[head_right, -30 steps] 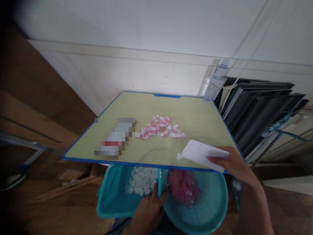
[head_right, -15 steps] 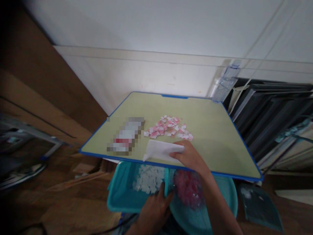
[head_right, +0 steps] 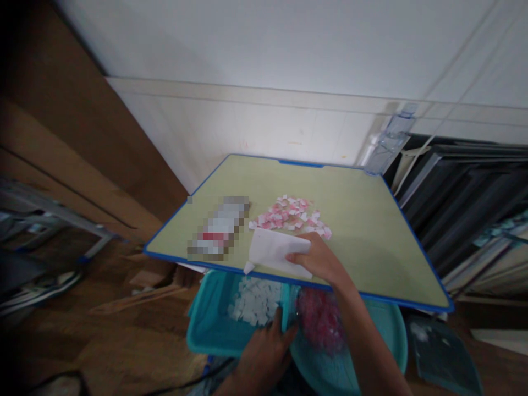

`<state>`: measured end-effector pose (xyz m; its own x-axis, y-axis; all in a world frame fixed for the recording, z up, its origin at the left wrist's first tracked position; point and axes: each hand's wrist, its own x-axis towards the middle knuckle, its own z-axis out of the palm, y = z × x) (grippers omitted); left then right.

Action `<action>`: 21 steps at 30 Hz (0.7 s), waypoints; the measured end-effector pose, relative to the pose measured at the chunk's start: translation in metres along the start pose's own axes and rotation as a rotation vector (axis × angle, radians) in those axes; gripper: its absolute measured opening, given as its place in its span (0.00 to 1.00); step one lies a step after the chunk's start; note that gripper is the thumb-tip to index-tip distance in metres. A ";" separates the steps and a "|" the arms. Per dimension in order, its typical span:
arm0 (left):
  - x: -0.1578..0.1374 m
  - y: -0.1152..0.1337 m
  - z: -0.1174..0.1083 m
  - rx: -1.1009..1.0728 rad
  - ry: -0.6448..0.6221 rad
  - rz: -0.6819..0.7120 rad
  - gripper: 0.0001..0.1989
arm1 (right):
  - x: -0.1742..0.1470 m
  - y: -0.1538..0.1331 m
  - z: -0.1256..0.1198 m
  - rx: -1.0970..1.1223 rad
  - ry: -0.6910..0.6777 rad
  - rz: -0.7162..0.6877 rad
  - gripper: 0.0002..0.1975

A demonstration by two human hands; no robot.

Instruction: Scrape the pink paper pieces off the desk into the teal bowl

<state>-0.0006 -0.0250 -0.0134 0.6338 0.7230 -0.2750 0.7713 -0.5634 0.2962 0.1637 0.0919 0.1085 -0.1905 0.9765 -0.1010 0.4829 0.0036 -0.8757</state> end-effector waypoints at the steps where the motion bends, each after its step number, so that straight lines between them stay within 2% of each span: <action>1: 0.000 0.000 0.000 0.000 0.003 0.000 0.26 | -0.001 -0.002 0.001 -0.008 -0.009 -0.003 0.08; 10: 0.000 0.000 0.001 0.014 0.017 -0.021 0.26 | -0.007 -0.007 0.005 -0.035 -0.094 -0.046 0.09; 13: 0.000 0.000 0.001 0.028 0.017 -0.012 0.27 | -0.010 -0.010 0.005 -0.070 -0.081 -0.067 0.09; 17: -0.001 0.001 -0.001 0.025 -0.007 -0.016 0.26 | -0.017 -0.009 -0.005 -0.100 0.057 -0.098 0.09; 21: -0.001 0.001 -0.001 0.015 -0.001 -0.012 0.26 | -0.026 0.008 -0.032 -0.144 0.327 -0.056 0.10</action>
<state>-0.0002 -0.0255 -0.0116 0.6244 0.7294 -0.2795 0.7797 -0.5606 0.2790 0.2001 0.0733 0.1197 0.0526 0.9912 0.1218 0.5993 0.0662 -0.7978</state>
